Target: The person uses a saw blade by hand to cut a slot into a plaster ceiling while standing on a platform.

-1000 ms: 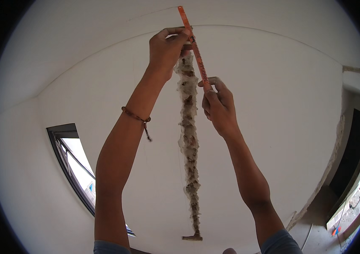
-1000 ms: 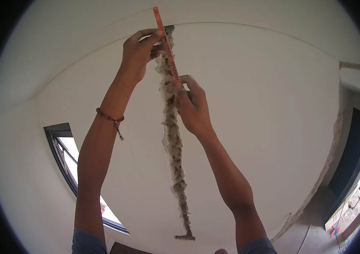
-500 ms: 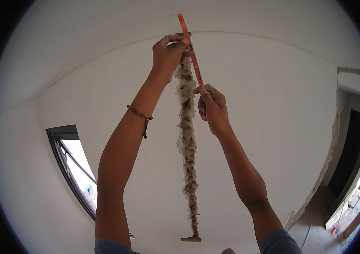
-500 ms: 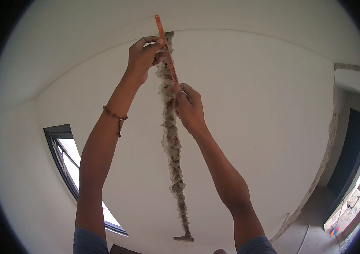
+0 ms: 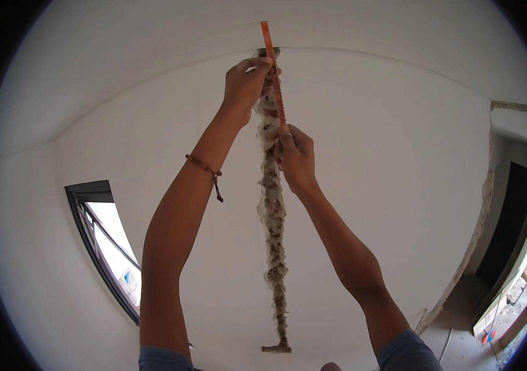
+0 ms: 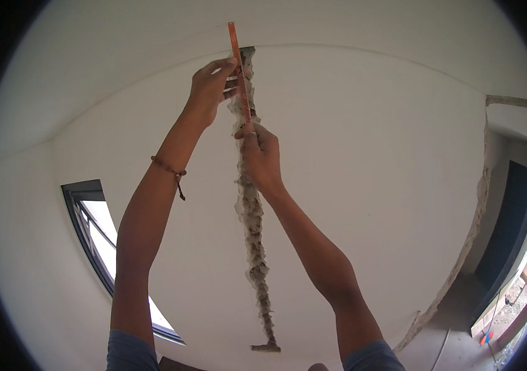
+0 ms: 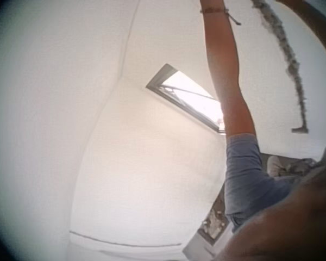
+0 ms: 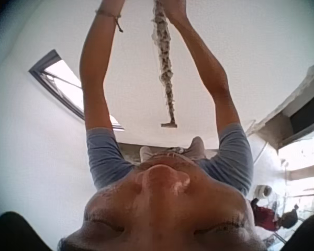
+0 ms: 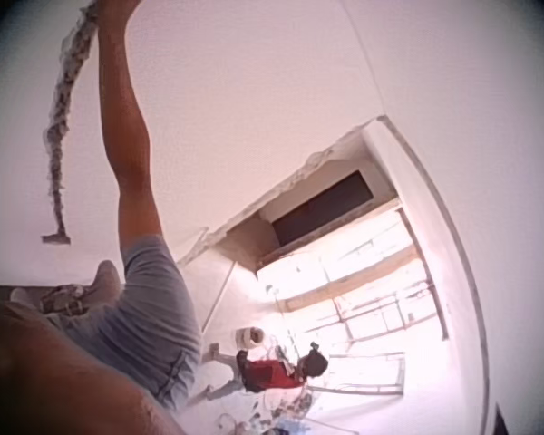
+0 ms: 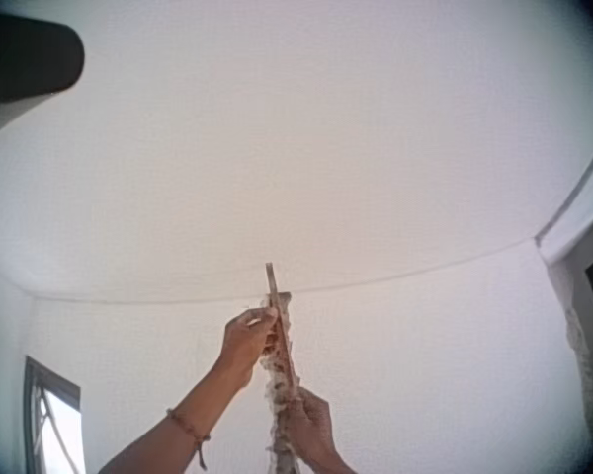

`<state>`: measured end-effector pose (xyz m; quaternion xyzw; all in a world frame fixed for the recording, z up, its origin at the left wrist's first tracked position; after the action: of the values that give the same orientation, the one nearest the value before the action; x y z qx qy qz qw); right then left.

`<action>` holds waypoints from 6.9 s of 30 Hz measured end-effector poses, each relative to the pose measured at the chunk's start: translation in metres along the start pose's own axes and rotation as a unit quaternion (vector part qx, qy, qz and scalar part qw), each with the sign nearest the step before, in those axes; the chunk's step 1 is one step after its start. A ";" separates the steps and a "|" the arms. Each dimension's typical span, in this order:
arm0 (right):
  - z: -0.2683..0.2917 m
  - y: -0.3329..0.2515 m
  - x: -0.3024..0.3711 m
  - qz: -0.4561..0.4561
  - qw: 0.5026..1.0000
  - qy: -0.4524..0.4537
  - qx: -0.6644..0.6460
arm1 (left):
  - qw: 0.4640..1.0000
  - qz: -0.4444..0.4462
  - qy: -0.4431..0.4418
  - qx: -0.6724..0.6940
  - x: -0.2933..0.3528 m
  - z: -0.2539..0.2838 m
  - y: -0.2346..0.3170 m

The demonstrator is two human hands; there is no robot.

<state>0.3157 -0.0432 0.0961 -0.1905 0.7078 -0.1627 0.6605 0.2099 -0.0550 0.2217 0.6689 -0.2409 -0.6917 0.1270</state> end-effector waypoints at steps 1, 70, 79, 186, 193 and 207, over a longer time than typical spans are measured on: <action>-0.006 -0.002 0.002 0.005 1.000 0.005 -0.001 | 1.000 0.015 -0.013 0.006 0.004 0.001 -0.005; 0.015 -0.052 -0.079 0.108 0.990 0.078 0.053 | 0.987 -0.015 0.017 0.161 0.009 -0.052 -0.006; 0.023 -0.083 -0.105 0.090 0.995 0.029 0.021 | 0.976 -0.044 0.026 0.209 -0.021 -0.063 0.011; 0.060 -0.064 -0.070 0.048 0.993 0.108 -0.003 | 0.984 -0.046 -0.005 0.170 0.001 -0.102 -0.006; 0.071 -0.075 -0.053 0.082 0.995 0.057 -0.016 | 0.979 -0.054 -0.006 0.197 0.012 -0.112 -0.013; 0.088 -0.072 -0.056 0.036 0.998 0.059 0.009 | 0.978 -0.033 0.008 0.206 0.016 -0.128 -0.018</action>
<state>0.4107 -0.0770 0.1732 -0.1495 0.7503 -0.1563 0.6248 0.3381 -0.0687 0.2004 0.6936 -0.3554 -0.6256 -0.0343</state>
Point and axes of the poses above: each hand's wrist, its own x-axis away from the middle knuckle, its own z-axis out of the back of the hand, y = z × x, the point moved 4 cm from there along -x, towards the middle knuckle, and after that the axes turned 4 degrees about x, right-handed, at the moved point
